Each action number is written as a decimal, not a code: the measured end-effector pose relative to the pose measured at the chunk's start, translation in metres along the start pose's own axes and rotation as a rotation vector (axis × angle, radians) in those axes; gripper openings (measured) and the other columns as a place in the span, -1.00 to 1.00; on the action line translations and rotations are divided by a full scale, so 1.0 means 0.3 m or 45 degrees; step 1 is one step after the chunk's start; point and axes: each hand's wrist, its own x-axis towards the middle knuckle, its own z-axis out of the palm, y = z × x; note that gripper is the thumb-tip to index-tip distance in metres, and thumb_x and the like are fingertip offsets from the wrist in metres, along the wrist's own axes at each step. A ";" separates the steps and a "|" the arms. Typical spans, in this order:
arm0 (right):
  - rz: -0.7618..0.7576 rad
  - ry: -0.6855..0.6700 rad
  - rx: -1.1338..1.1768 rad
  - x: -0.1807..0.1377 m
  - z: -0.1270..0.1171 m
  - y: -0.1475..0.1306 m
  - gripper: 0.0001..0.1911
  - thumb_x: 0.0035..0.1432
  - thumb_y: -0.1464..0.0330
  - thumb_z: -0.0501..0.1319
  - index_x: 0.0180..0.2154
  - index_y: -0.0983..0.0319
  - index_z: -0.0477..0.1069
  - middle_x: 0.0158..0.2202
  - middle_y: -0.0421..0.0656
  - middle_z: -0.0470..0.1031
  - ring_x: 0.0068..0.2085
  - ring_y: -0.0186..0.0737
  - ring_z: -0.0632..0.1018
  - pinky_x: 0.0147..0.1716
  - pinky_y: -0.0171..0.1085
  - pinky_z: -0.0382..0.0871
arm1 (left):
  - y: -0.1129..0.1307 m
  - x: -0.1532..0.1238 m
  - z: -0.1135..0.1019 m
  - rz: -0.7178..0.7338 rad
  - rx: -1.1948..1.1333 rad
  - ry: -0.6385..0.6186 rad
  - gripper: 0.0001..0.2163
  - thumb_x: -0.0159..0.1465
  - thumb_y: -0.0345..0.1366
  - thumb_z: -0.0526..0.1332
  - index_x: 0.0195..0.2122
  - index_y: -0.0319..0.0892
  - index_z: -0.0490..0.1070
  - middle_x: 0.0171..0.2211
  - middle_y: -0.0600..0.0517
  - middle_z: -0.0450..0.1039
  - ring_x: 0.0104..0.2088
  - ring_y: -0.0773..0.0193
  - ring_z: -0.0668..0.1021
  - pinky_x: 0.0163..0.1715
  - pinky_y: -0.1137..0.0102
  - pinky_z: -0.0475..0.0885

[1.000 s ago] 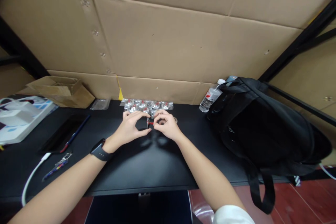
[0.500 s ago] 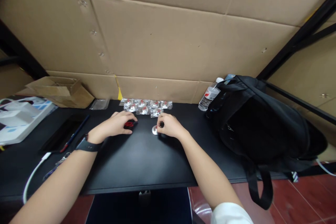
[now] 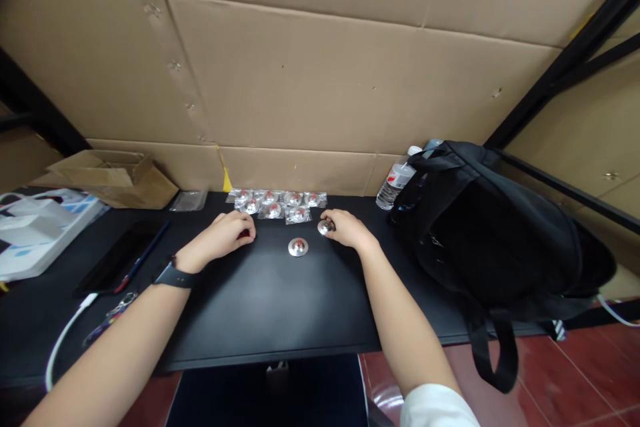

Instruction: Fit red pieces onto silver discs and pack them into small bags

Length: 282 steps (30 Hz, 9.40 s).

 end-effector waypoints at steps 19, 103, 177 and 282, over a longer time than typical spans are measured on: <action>-0.135 0.494 0.599 0.018 0.013 -0.171 -0.71 -0.03 0.32 0.39 -0.20 0.19 0.49 -0.24 -0.16 0.63 -0.27 -0.19 0.63 -0.30 -0.29 0.44 | 0.151 0.033 -0.023 -0.054 -0.551 0.380 -0.88 0.32 -0.17 0.28 -0.20 -0.08 0.49 -0.25 0.10 0.64 -0.41 0.30 0.59 -0.19 0.37 0.35; -0.246 -0.074 -0.048 -0.021 0.060 -0.226 -0.90 0.20 0.36 0.30 -0.21 0.14 0.56 -0.20 -0.16 0.55 -0.19 -0.19 0.54 -0.24 -0.31 0.30 | -0.001 0.001 -0.058 -0.097 -0.135 0.066 -0.83 0.30 -0.25 0.19 -0.15 0.00 0.56 -0.04 0.02 0.55 0.05 0.04 0.46 0.04 0.18 0.23; -0.263 0.303 1.123 -0.006 0.108 -0.323 -0.78 0.22 0.17 0.31 -0.30 0.21 0.51 0.04 -0.04 0.47 -0.04 -0.14 0.58 -0.15 -0.20 0.55 | 0.285 0.011 -0.012 -0.028 -0.230 0.768 -0.90 0.35 -0.29 0.22 -0.25 -0.06 0.54 -0.10 -0.05 0.47 0.05 0.03 0.43 0.02 0.14 0.22; 0.106 0.205 1.715 -0.002 0.068 -0.291 -0.46 -0.08 0.33 0.51 -0.01 0.10 0.51 0.06 -0.07 0.47 -0.28 -0.23 0.67 -0.32 -0.29 0.58 | -0.279 -0.056 -0.016 -1.099 0.097 0.646 -0.66 0.32 -0.22 0.14 0.10 -0.03 0.47 -0.06 -0.18 0.60 0.00 -0.10 0.47 -0.04 0.07 0.08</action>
